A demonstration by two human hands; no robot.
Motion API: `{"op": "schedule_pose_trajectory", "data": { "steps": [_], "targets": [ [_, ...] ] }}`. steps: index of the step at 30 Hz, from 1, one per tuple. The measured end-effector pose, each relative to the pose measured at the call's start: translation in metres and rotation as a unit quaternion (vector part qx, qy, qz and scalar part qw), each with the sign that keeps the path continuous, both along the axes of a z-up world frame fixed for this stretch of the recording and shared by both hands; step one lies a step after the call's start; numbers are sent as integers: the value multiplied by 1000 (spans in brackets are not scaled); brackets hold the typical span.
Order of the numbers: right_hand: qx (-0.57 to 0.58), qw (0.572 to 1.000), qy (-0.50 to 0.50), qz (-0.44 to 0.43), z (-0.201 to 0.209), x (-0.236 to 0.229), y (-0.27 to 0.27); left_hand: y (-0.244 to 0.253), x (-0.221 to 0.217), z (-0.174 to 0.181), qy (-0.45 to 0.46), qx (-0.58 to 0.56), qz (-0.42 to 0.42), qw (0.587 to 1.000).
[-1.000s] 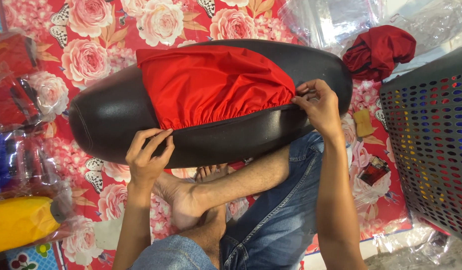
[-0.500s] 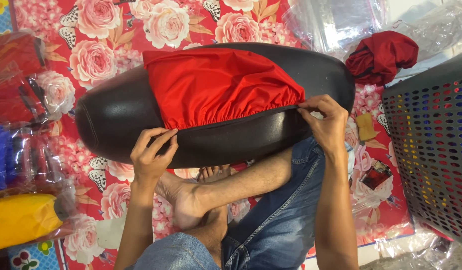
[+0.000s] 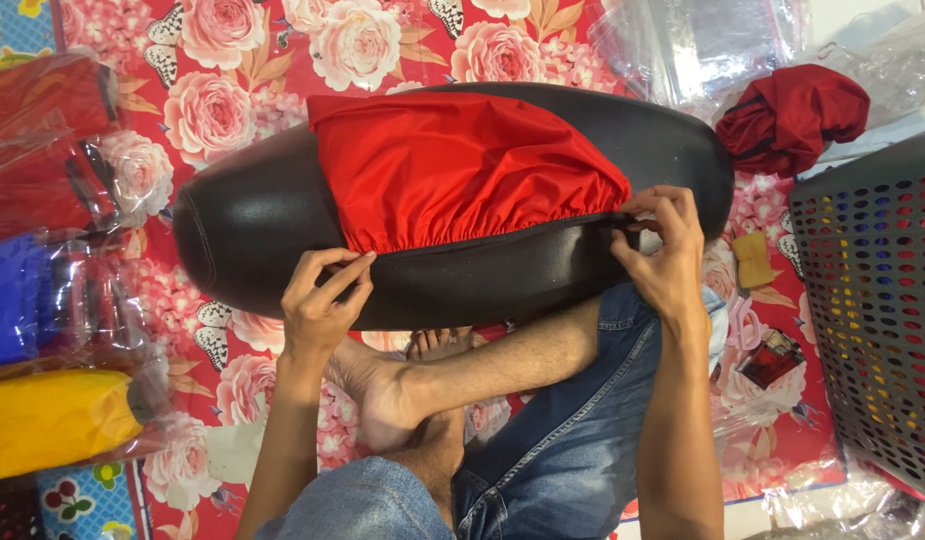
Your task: Fitting a red fabric cover onto a mold, smoothing it with a sponge, and folding it for packaging.
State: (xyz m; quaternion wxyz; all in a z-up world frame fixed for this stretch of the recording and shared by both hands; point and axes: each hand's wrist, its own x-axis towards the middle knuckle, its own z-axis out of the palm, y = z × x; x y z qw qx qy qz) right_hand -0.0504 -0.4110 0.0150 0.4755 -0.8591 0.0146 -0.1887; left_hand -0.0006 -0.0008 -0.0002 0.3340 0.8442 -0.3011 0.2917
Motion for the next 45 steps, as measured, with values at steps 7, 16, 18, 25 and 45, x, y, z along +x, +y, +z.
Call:
{"op": "schedule_pose_trajectory", "data": {
  "steps": [7,16,18,25,45],
  "targets": [
    [-105,993,-45,-6,-25,4,-2,-6,0,17,21,14,1,1000],
    [-138,989,-61,-11,-15,-2,10,8,21,42,155,-30,22,987],
    [-162,983,-82,-9,-5,-2,22,17,45,47,184,-31,38,982],
    [-186,960,-212,0,10,21,100,43,173,7,319,32,69,945],
    [-363,893,38,263,-9,78,205,37,281,-26,572,-120,-36,811]
  ]
}}
